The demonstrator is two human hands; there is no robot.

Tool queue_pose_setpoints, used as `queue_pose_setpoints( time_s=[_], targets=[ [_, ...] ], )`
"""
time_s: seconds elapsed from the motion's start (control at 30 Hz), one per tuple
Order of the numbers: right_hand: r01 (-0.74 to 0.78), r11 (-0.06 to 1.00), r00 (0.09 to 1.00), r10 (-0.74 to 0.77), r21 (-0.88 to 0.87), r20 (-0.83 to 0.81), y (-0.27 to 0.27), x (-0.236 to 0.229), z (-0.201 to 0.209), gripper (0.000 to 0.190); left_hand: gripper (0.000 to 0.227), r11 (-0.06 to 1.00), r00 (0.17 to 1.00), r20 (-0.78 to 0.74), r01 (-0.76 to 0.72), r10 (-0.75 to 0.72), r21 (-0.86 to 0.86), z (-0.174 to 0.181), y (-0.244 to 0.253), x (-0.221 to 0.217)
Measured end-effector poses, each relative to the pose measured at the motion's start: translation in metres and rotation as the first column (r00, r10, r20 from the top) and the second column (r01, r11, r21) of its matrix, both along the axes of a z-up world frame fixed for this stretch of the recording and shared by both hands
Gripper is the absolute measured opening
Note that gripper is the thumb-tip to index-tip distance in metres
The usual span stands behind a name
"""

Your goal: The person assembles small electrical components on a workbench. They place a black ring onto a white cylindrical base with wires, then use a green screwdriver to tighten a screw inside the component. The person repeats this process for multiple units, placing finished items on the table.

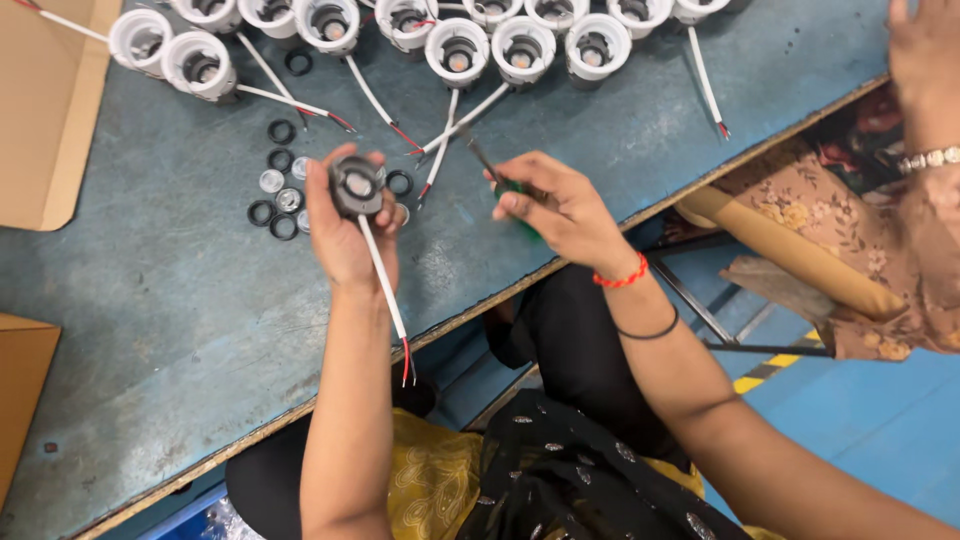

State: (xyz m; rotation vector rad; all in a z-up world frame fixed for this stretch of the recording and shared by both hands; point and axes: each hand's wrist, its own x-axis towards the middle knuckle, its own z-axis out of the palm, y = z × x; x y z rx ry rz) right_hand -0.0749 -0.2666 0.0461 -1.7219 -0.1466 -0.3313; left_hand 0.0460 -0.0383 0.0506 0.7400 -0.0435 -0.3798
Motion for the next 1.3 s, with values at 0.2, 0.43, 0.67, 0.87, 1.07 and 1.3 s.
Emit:
queue_pose_setpoints(
  time_s=[0.2, 0.43, 0.67, 0.87, 1.07, 1.3],
  targets=[
    [0.101, 0.982, 0.99, -0.082, 0.158, -0.119, 0.04, 0.0, -0.004, 0.034, 0.047, 0.999, 0.995, 0.091, 0.032, -0.029, -0.033, 0.042, -0.022, -0.001],
    [0.083, 0.991, 0.994, -0.075, -0.108, 0.08, 0.029, -0.002, -0.003, 0.027, 0.049, 0.997, 0.989, 0.15, -0.007, -0.004, 0.074, 0.064, -0.027, -0.004],
    [0.081, 0.97, 0.967, -0.021, -0.228, 0.256, 0.03, 0.002, -0.003, 0.031, 0.05, 0.976, 0.967, 0.255, -0.056, 0.001, 0.211, 0.068, -0.041, -0.008],
    [0.127, 0.967, 0.969, -0.074, -0.219, 0.236, 0.03, 0.0, 0.002, 0.03, 0.052, 0.955, 0.962, 0.273, -0.104, 0.025, 0.277, 0.069, -0.05, -0.01],
    [0.249, 0.919, 0.961, -0.196, -0.306, 0.193, 0.041, -0.002, 0.008, 0.026, 0.048, 0.933, 0.941, 0.331, -0.178, 0.068, 0.312, 0.064, -0.053, -0.012],
    [0.294, 0.906, 0.953, -0.253, -0.304, 0.168, 0.055, -0.008, 0.024, 0.019, 0.048, 0.854, 0.853, 0.503, -0.36, 0.138, 0.377, 0.071, -0.06, -0.02]
  ],
)
